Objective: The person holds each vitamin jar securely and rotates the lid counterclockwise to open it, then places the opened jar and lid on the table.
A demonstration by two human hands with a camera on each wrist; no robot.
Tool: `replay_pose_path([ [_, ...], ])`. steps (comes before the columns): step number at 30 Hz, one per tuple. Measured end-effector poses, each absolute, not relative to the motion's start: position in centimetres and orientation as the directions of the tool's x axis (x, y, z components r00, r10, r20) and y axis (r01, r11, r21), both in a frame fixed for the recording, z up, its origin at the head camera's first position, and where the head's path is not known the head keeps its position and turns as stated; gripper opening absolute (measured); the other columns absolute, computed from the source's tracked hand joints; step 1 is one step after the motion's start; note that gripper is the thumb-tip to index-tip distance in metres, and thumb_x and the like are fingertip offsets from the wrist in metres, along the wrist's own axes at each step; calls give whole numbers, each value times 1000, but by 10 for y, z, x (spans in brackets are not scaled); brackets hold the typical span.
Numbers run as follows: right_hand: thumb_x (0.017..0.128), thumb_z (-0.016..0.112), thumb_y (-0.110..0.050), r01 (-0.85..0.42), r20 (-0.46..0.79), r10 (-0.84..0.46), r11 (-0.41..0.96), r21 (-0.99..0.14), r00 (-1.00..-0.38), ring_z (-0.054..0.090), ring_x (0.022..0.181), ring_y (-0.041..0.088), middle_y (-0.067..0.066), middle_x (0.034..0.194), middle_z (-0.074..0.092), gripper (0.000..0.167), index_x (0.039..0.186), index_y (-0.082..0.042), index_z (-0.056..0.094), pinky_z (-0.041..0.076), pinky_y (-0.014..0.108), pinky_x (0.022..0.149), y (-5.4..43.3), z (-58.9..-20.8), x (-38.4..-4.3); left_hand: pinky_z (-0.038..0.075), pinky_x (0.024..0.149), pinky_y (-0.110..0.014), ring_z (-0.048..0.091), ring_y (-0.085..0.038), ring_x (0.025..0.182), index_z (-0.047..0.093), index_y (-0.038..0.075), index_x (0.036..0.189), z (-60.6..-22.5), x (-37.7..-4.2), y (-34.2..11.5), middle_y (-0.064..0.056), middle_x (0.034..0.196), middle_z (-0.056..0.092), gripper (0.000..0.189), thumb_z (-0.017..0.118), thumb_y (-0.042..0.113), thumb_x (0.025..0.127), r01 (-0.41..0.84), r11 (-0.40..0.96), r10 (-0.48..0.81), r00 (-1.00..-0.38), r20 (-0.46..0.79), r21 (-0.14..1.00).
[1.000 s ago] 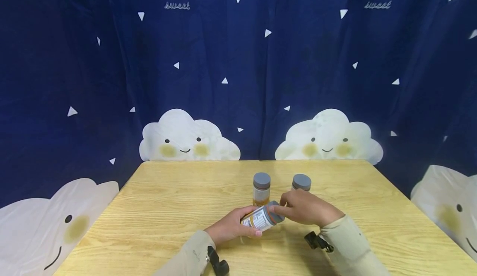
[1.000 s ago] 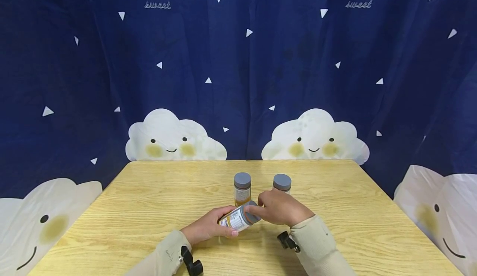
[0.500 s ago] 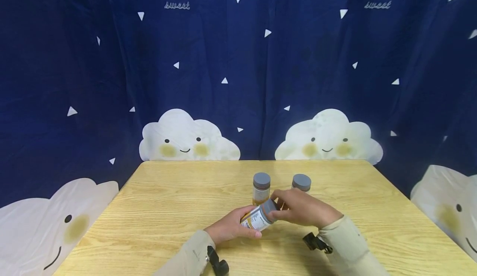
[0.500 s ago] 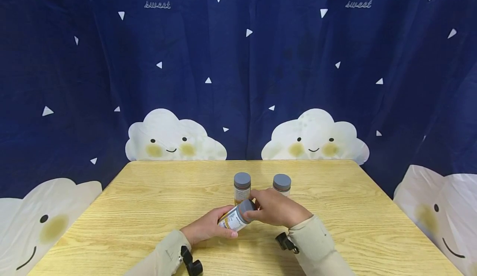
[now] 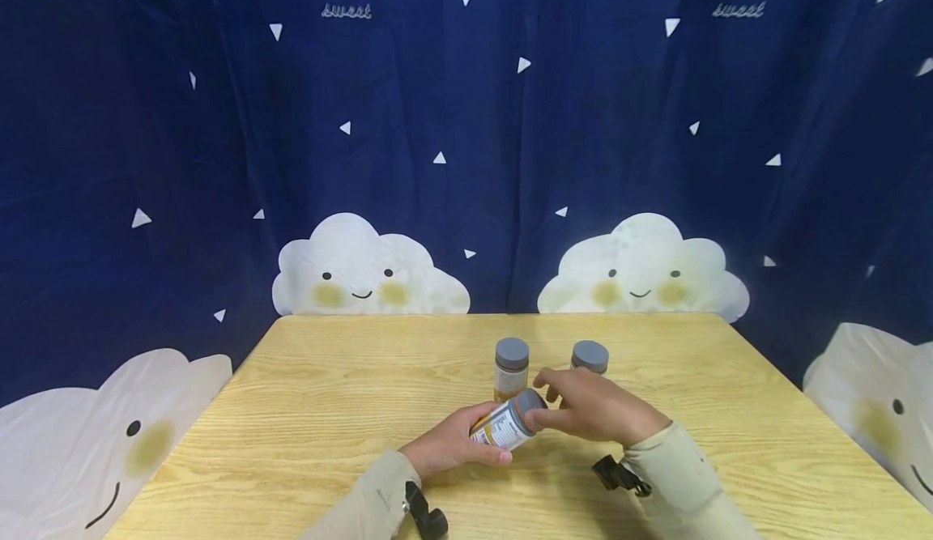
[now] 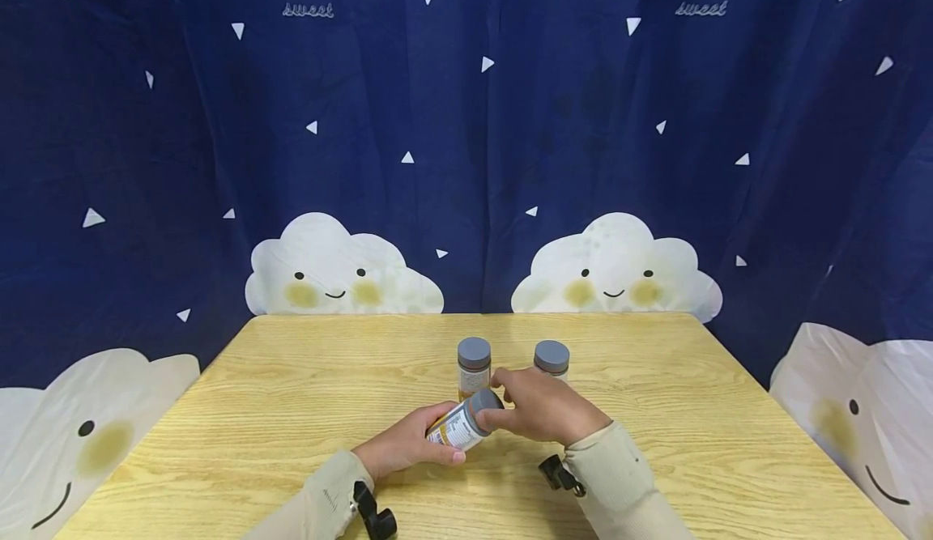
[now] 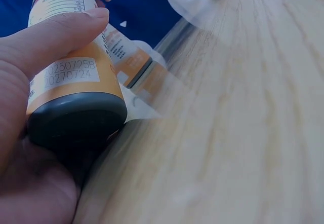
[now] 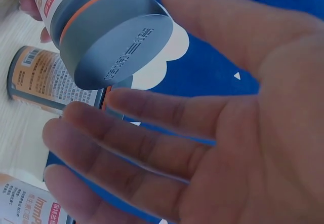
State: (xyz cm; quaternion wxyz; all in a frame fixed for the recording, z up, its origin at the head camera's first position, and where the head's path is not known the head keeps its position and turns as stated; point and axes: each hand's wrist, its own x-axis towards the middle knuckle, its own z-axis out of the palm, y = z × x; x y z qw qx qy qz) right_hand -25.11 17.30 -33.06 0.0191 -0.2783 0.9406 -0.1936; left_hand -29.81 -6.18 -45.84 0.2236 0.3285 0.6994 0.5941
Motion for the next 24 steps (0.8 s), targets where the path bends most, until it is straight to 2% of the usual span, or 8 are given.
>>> replay_pose_path([
  [5,91,62,-48,-476,73,-484,804,-356,-872,64,76,16,8,93,69,47,105,-3,65,52,36,65,173,-329,-250,50,81,-34,59,-18,96,54,24,131,-459,-299,-61,-3,110,63,54,77,27,82,202,80,727,-681,81,976],
  [12,92,61,-47,-523,91,-529,773,-359,-844,52,61,6,-4,78,65,41,91,-7,68,45,27,54,174,-330,-250,50,81,-34,58,-19,97,54,23,131,-460,-299,-61,-3,110,62,54,77,26,83,198,77,728,-680,80,977],
  [17,91,65,-40,-542,70,-563,744,-390,-823,56,67,7,0,83,66,35,99,-6,66,47,26,58,176,-331,-252,50,82,-34,58,-19,97,53,23,133,-459,-298,-62,-3,111,62,55,77,26,84,190,82,729,-681,71,978],
  [24,87,72,-29,-567,63,-597,716,-408,-800,64,79,15,7,90,69,35,110,-5,60,51,30,65,177,-329,-252,50,80,-34,59,-18,96,53,21,132,-459,-297,-62,-3,109,63,55,77,25,83,205,85,722,-687,81,975],
])
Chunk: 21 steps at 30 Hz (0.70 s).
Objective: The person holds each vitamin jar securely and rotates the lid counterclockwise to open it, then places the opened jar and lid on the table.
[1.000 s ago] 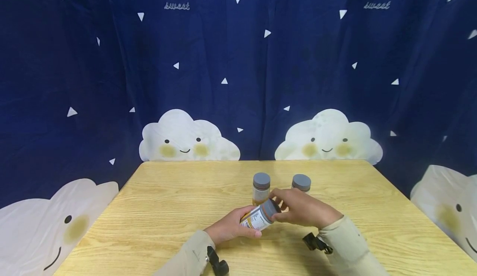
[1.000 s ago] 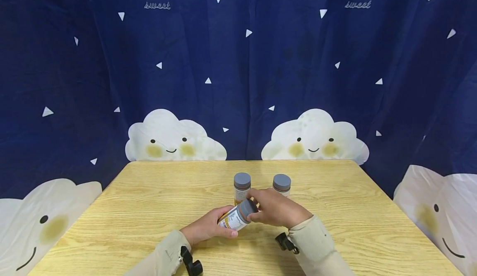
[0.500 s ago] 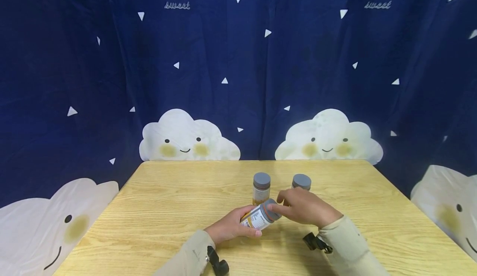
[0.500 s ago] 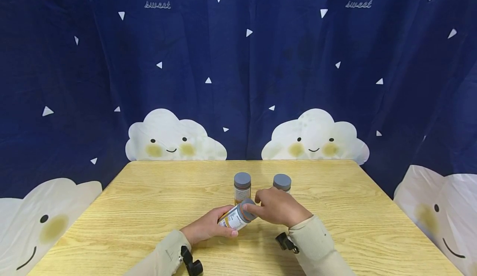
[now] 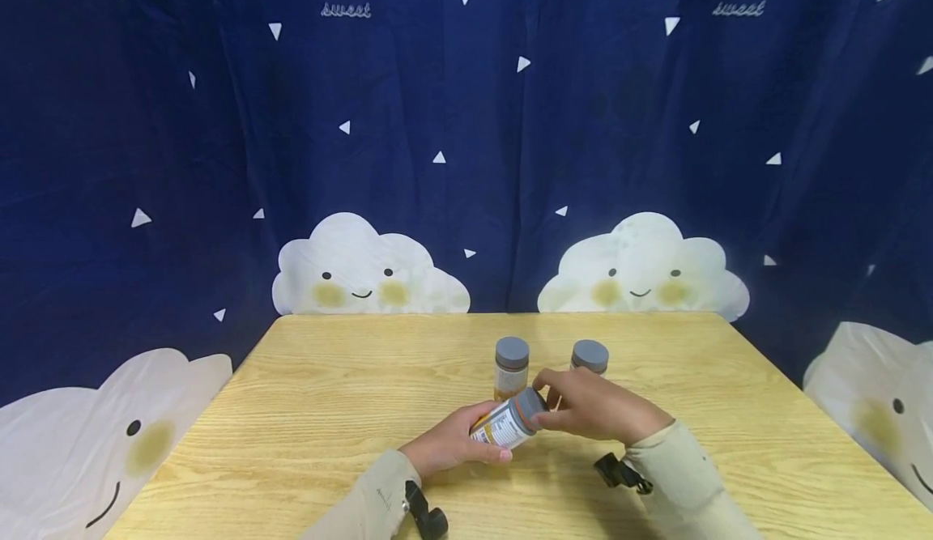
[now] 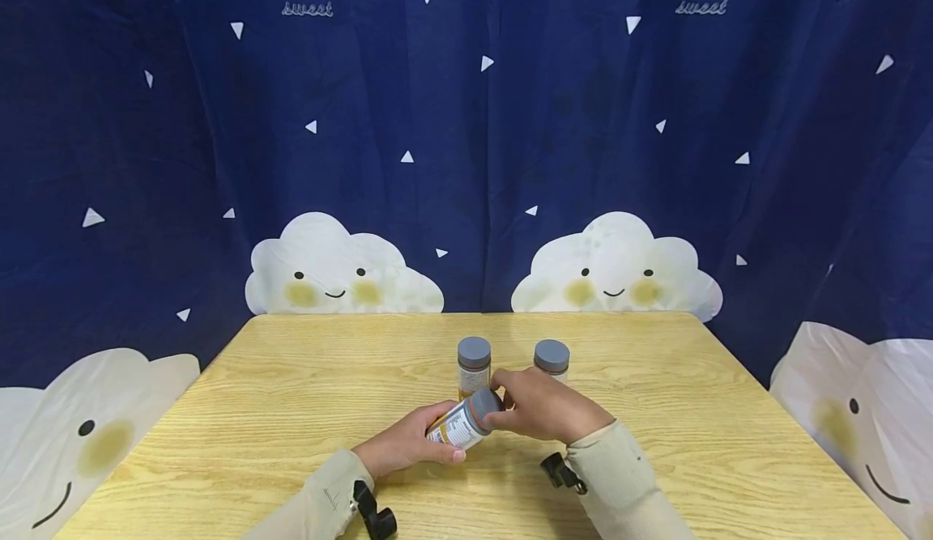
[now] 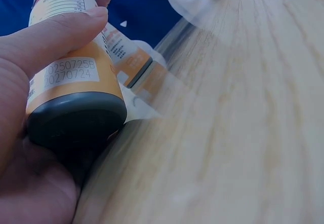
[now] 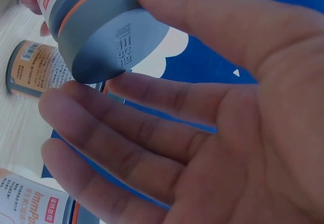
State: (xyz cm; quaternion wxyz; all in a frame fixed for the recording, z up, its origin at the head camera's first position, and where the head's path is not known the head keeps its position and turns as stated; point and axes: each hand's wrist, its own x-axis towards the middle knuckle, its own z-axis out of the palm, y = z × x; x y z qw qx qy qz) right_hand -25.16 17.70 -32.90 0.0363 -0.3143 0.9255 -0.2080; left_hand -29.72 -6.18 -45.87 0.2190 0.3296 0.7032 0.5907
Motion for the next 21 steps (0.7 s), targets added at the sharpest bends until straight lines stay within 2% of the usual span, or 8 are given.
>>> replay_pose_path([
  [8,83,76,-19,-544,41,-589,714,-441,-807,65,80,19,11,95,68,37,114,-10,57,52,33,67,176,-330,-252,51,80,-33,60,-17,95,54,23,131,-460,-297,-62,-2,107,64,55,78,27,82,219,96,713,-696,87,971],
  [14,86,72,-40,-509,79,-523,767,-392,-849,62,75,15,6,89,68,46,115,-7,59,50,33,62,173,-331,-252,51,80,-34,60,-18,95,54,24,132,-460,-299,-62,-2,109,63,55,77,28,83,220,91,727,-681,86,971],
  [17,87,66,-50,-490,124,-481,791,-366,-868,60,70,11,3,85,68,49,109,-6,63,49,32,59,171,-331,-252,51,80,-34,59,-18,96,54,24,131,-460,-300,-62,-2,109,63,53,77,29,83,231,95,731,-677,90,968],
  [21,89,60,-54,-477,159,-451,808,-344,-878,56,62,8,-1,77,66,50,97,-5,67,47,29,56,169,-331,-251,51,80,-34,60,-18,96,55,23,129,-459,-300,-62,-2,108,63,51,76,27,83,234,96,731,-676,91,968],
])
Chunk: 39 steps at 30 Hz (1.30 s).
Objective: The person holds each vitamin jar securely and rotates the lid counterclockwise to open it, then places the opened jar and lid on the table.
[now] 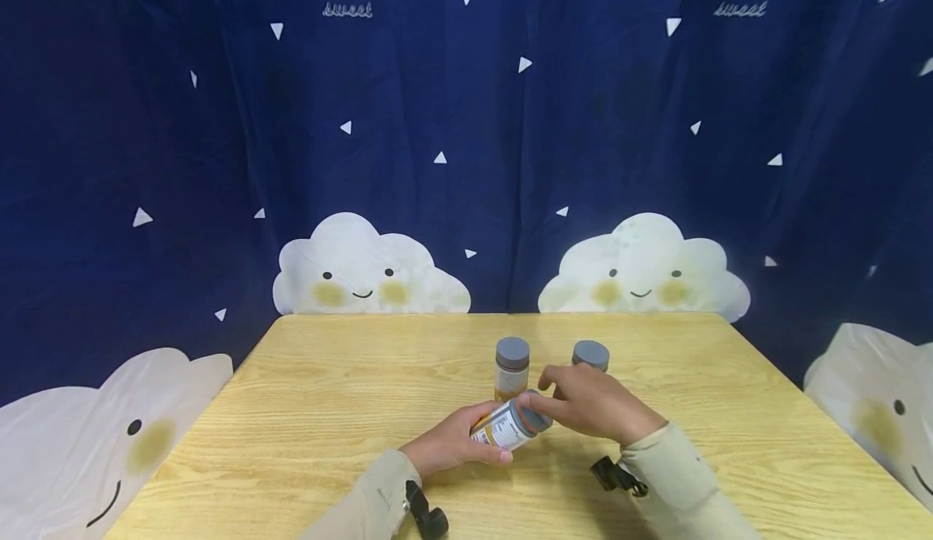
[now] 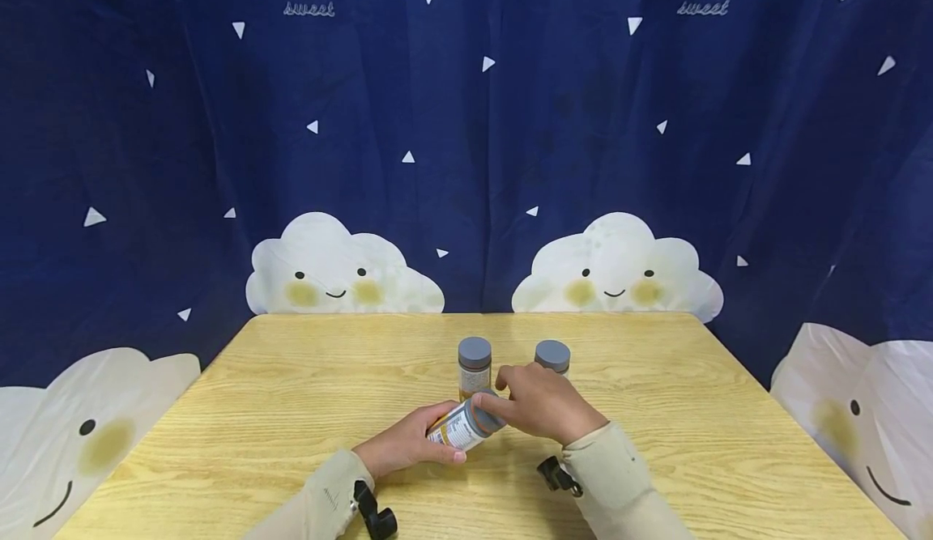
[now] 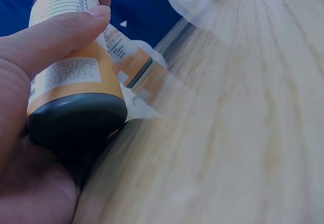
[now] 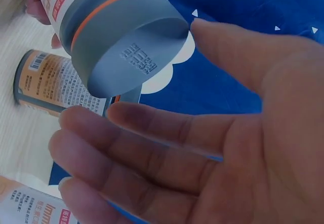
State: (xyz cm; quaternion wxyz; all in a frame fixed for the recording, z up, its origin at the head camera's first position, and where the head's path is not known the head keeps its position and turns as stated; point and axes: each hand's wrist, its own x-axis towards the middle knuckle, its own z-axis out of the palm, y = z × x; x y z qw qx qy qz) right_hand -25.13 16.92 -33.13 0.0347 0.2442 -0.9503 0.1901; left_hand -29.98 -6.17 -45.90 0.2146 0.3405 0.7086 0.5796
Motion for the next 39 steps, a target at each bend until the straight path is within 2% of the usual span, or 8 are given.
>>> replay_pose_path([
  [4,90,60,-53,-487,157,-462,802,-345,-873,51,57,6,-4,71,63,47,90,-7,68,44,27,53,169,-333,-251,51,80,-34,60,-18,95,55,24,129,-459,-298,-62,-2,108,63,52,77,28,83,235,102,729,-679,88,967],
  [7,90,62,-50,-518,149,-501,775,-361,-853,53,60,5,-3,76,65,43,90,-8,68,45,26,54,169,-333,-252,50,81,-34,60,-18,96,54,24,130,-459,-298,-62,-2,109,63,52,77,28,83,235,102,730,-678,88,967],
  [14,89,69,-35,-558,107,-573,709,-433,-812,63,72,8,3,89,70,29,102,-9,63,50,26,60,172,-333,-253,50,81,-33,59,-18,96,54,25,131,-459,-298,-62,-1,109,63,54,77,27,82,234,107,723,-686,86,966],
  [23,82,77,-18,-574,103,-601,679,-458,-793,67,84,22,6,100,68,32,107,-11,59,52,29,67,172,-332,-252,50,81,-34,60,-17,95,55,24,129,-460,-298,-61,-2,107,64,53,77,26,82,230,106,718,-691,85,968],
  [27,84,75,-24,-576,108,-603,674,-462,-791,66,84,19,7,101,68,35,111,-10,58,52,29,67,171,-333,-252,50,81,-34,59,-18,96,55,23,129,-460,-298,-62,-2,108,63,52,77,26,82,224,97,724,-685,85,970],
  [33,92,62,-43,-556,125,-569,691,-463,-812,64,77,13,9,95,70,41,110,-6,59,49,28,61,168,-335,-251,50,81,-34,59,-19,97,54,24,130,-458,-299,-62,-2,110,63,53,77,26,83,231,101,730,-678,86,968],
  [39,94,57,-48,-517,128,-521,724,-456,-844,48,55,7,-5,66,56,41,94,-7,61,41,26,49,163,-338,-251,50,81,-33,59,-18,97,55,25,130,-457,-301,-62,-2,110,63,52,77,26,83,249,102,738,-668,95,963],
])
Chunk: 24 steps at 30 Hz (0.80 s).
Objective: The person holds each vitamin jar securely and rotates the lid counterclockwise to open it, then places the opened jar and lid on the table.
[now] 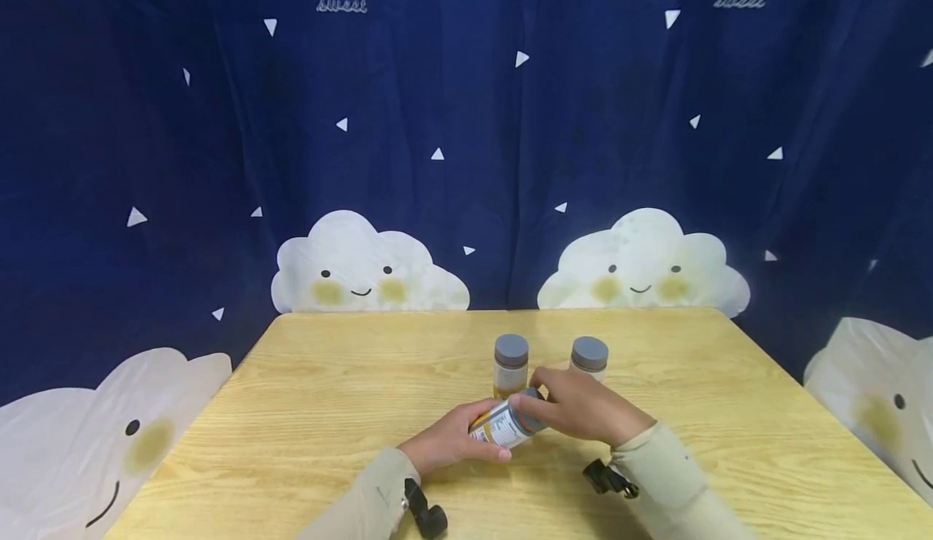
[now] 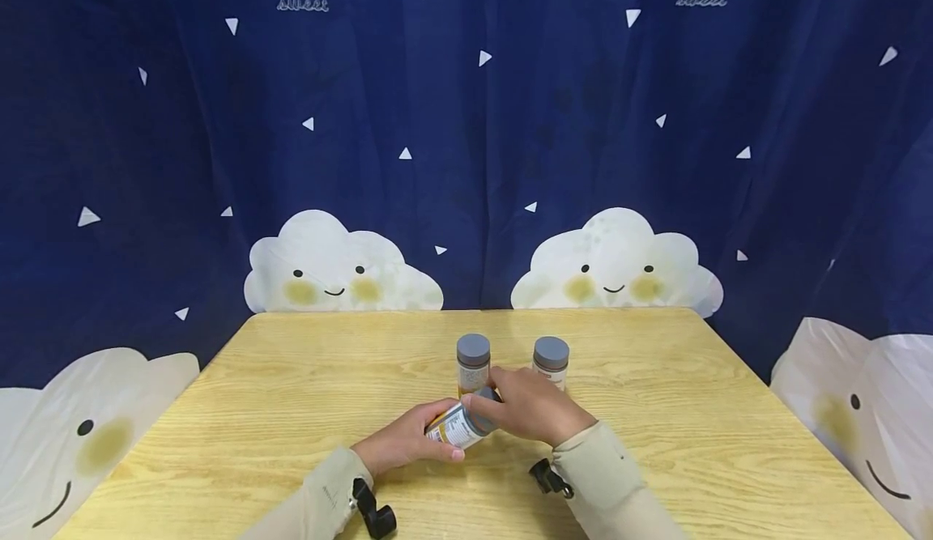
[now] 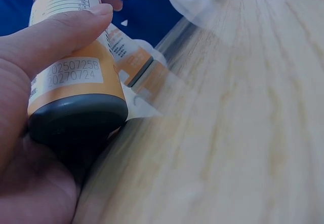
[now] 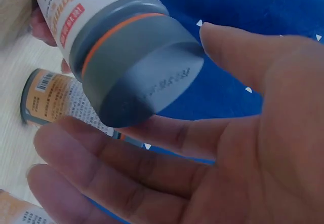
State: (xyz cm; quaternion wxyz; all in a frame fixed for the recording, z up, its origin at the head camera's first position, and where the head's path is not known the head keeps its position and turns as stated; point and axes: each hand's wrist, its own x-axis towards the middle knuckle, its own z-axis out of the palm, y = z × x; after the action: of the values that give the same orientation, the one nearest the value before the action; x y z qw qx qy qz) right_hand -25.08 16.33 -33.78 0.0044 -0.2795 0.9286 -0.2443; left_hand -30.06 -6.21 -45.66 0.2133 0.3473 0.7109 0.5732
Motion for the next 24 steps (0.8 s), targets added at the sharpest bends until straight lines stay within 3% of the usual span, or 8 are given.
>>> replay_pose_path([
  [6,93,60,-47,-519,117,-527,730,-444,-842,47,54,7,-6,66,54,37,85,-10,60,40,26,48,163,-339,-252,50,82,-33,59,-18,98,55,25,131,-458,-301,-63,-2,111,63,53,77,26,83,246,87,739,-666,103,965],
  [14,88,71,-29,-595,148,-600,672,-441,-786,56,69,5,-4,85,64,22,99,-13,61,46,24,59,170,-336,-254,51,80,-33,60,-16,94,57,23,127,-459,-301,-59,-1,107,64,50,78,24,81,265,92,726,-678,118,960],
  [24,81,77,-15,-600,144,-627,616,-510,-766,66,85,18,4,102,66,32,105,-10,57,54,32,72,170,-336,-257,52,80,-35,60,-18,95,56,20,127,-456,-298,-62,-3,108,64,51,77,22,81,232,73,718,-687,110,970],
])
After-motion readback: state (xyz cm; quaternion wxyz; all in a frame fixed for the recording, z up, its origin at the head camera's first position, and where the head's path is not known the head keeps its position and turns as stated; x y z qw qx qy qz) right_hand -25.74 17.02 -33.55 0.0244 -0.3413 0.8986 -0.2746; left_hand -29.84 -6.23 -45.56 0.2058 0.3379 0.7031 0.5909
